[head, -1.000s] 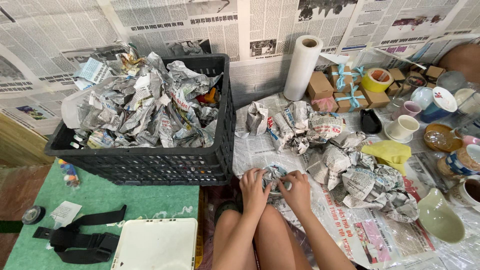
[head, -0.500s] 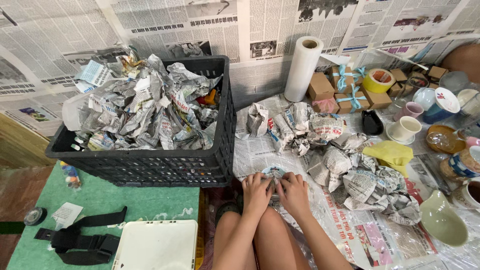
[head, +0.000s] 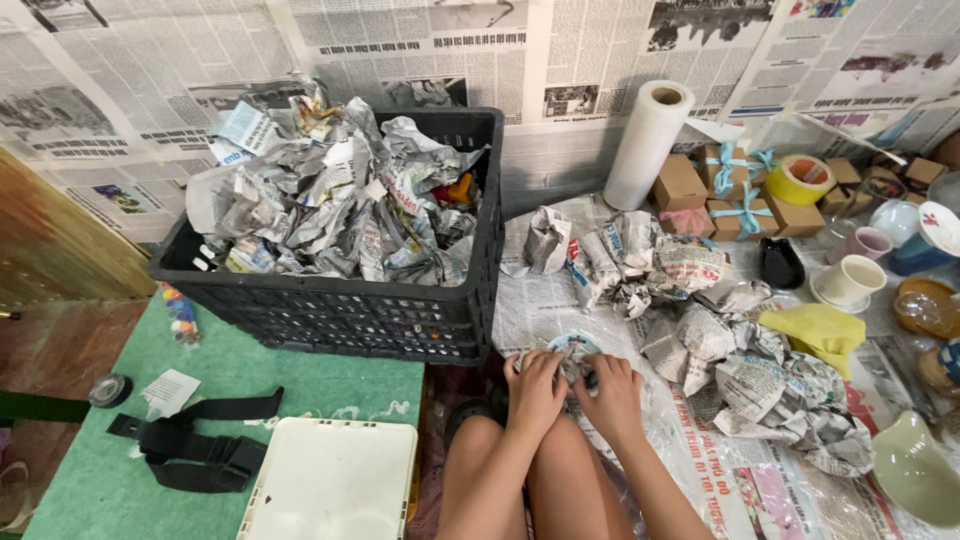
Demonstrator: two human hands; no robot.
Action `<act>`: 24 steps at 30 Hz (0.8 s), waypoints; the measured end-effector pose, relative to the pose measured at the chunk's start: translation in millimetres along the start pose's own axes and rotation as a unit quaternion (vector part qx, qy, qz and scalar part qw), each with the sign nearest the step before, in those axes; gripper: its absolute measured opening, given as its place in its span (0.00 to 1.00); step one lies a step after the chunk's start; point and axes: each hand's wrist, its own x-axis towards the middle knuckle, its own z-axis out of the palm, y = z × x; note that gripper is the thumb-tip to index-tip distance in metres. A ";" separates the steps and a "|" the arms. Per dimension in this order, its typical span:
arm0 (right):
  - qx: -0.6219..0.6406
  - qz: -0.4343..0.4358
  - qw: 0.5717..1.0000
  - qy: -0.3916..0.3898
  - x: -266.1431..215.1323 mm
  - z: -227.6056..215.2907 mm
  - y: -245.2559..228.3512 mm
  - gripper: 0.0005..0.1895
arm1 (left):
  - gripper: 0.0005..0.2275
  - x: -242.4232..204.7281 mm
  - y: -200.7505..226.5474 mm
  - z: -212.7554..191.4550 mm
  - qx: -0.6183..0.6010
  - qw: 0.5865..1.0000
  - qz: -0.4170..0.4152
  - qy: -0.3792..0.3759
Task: The person wraps small ceramic items, including a cup and a saucer, using newspaper. They fold the paper around each item and place the wrapped bundles on the table.
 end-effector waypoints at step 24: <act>-0.041 -0.016 0.987 -0.156 -2.3 17.2 10.2 0.19 | 0.26 -9.0 -53.6 76.9 -0.171 0.972 -0.160 -0.013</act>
